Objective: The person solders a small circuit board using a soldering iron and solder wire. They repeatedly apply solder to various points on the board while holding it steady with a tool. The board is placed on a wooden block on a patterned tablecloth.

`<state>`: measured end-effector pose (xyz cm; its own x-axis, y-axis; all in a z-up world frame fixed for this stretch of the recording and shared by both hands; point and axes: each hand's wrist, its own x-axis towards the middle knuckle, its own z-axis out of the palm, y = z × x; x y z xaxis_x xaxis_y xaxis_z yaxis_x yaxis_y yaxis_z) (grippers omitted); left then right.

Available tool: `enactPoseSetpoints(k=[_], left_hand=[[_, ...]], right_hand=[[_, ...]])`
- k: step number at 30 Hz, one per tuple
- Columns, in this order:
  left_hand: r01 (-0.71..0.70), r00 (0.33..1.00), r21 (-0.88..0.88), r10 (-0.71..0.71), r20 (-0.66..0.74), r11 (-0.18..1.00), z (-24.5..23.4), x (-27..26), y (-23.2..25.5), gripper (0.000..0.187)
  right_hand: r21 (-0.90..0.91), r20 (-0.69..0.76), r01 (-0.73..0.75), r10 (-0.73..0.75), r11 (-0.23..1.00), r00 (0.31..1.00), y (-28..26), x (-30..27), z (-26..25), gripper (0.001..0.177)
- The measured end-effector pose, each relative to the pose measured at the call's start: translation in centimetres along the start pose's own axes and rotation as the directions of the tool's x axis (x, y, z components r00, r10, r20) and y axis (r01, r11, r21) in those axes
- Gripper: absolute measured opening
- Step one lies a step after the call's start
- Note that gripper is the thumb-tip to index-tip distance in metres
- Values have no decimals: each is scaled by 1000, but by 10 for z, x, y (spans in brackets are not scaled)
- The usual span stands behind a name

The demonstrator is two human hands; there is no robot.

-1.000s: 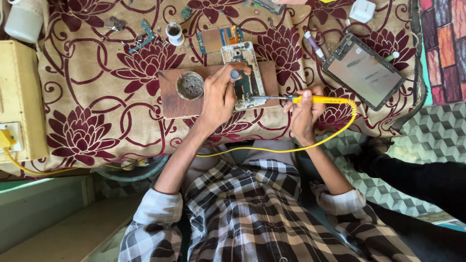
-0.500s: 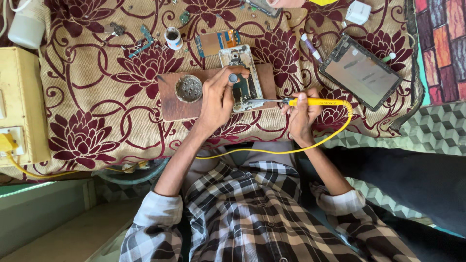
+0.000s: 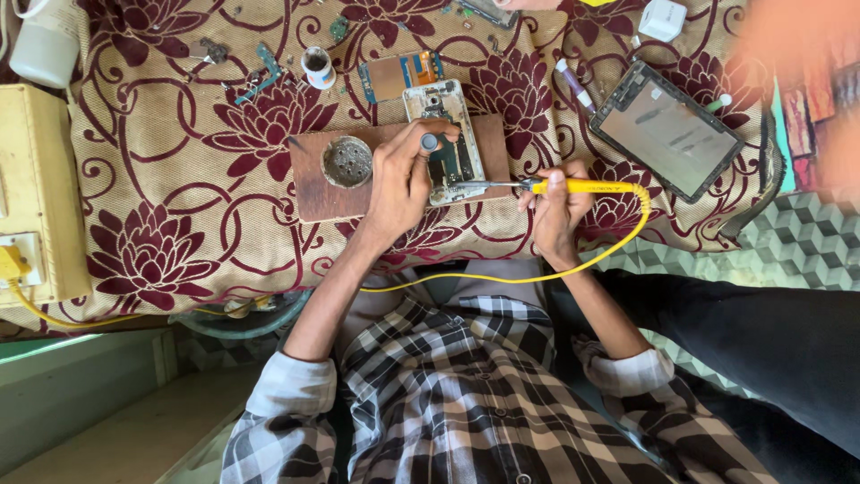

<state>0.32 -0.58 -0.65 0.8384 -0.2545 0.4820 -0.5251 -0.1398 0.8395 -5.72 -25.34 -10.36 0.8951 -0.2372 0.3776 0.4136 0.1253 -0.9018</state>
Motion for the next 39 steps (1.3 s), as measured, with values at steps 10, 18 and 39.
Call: enactPoseSetpoints(k=[10, 18, 39], left_hand=[[-44, 999, 7, 44, -8, 999, -5, -5, 4, 37], [115, 993, 40, -116, 21, 993, -7, -2, 11, 37], [-28, 998, 116, 34, -55, 993, -6, 2, 3, 39]], right_hand=[[7, -9, -65, 65, 998, 998, 2, -4, -2, 24], [-18, -1, -31, 31, 999, 1000, 9, -5, -6, 23], [218, -388, -129, 207, 967, 898, 66, 4, -20, 21]])
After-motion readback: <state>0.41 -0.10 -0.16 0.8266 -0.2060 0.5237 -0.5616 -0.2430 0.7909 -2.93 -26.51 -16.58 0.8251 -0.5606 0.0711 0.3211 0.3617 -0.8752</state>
